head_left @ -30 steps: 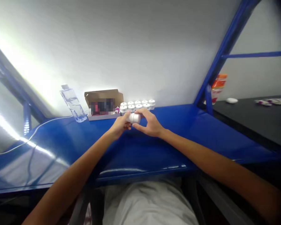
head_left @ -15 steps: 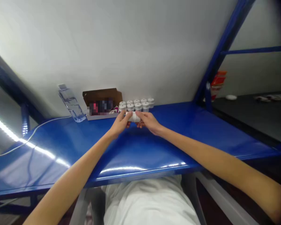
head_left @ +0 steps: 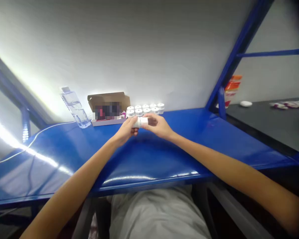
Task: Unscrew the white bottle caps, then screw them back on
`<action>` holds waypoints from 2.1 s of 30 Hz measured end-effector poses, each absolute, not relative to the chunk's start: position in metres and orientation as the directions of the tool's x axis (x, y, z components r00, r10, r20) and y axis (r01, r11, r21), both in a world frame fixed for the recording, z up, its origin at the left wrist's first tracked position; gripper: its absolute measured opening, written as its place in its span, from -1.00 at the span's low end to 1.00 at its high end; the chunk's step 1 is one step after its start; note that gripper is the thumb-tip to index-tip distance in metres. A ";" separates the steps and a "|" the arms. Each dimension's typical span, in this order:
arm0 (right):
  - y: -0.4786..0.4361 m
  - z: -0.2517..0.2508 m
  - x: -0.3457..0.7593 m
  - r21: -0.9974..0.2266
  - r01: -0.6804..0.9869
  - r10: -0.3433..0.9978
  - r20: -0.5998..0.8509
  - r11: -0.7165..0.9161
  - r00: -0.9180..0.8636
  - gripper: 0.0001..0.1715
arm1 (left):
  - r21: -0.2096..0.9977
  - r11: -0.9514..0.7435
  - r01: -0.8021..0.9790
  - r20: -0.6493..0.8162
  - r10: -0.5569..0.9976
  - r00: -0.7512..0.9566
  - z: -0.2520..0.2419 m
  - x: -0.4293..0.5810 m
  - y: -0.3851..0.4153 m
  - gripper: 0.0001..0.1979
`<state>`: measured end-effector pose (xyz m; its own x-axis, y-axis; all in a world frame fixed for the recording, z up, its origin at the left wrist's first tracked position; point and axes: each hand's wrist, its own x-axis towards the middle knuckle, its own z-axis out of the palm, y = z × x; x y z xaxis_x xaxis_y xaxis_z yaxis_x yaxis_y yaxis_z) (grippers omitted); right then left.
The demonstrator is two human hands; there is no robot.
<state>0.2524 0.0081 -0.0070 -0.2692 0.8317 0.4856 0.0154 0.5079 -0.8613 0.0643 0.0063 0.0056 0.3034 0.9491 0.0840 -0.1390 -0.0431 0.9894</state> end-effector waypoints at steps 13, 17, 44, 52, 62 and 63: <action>0.001 -0.004 0.251 -0.824 0.120 0.822 0.518 0.554 -0.237 -0.58 | 0.996 0.009 -0.092 0.022 0.942 0.335 0.005 0.059 0.008 -0.57; 0.000 -0.004 0.250 -0.806 0.094 0.797 0.548 0.584 -0.252 -0.50 | 0.992 0.002 -0.128 0.047 0.922 0.384 0.008 0.058 0.006 -0.59; 0.000 -0.001 0.252 -0.874 0.128 0.876 0.442 0.469 -0.195 -0.49 | 0.976 -0.203 -0.082 0.218 0.871 0.439 0.011 0.058 -0.001 -0.55; -0.006 0.010 0.248 -0.997 -0.033 0.967 -0.059 -0.070 -0.248 -0.34 | 0.838 -0.545 0.029 0.476 0.755 0.450 0.016 0.058 0.001 -0.55; -0.011 0.001 0.250 -0.752 0.302 0.809 0.564 0.586 -0.165 -0.54 | 0.917 -0.364 0.163 0.286 0.885 0.368 0.016 0.063 -0.001 -0.50; -0.009 -0.001 0.250 -0.736 0.335 0.806 0.568 0.588 -0.165 -0.54 | 0.896 -0.398 0.198 0.304 0.874 0.380 0.013 0.063 0.001 -0.51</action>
<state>0.2498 -0.0092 -0.0005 -0.1655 0.8063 0.5679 0.3354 0.5876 -0.7364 0.0629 0.0011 0.0133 0.3799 0.8737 0.3039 0.1975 -0.3976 0.8960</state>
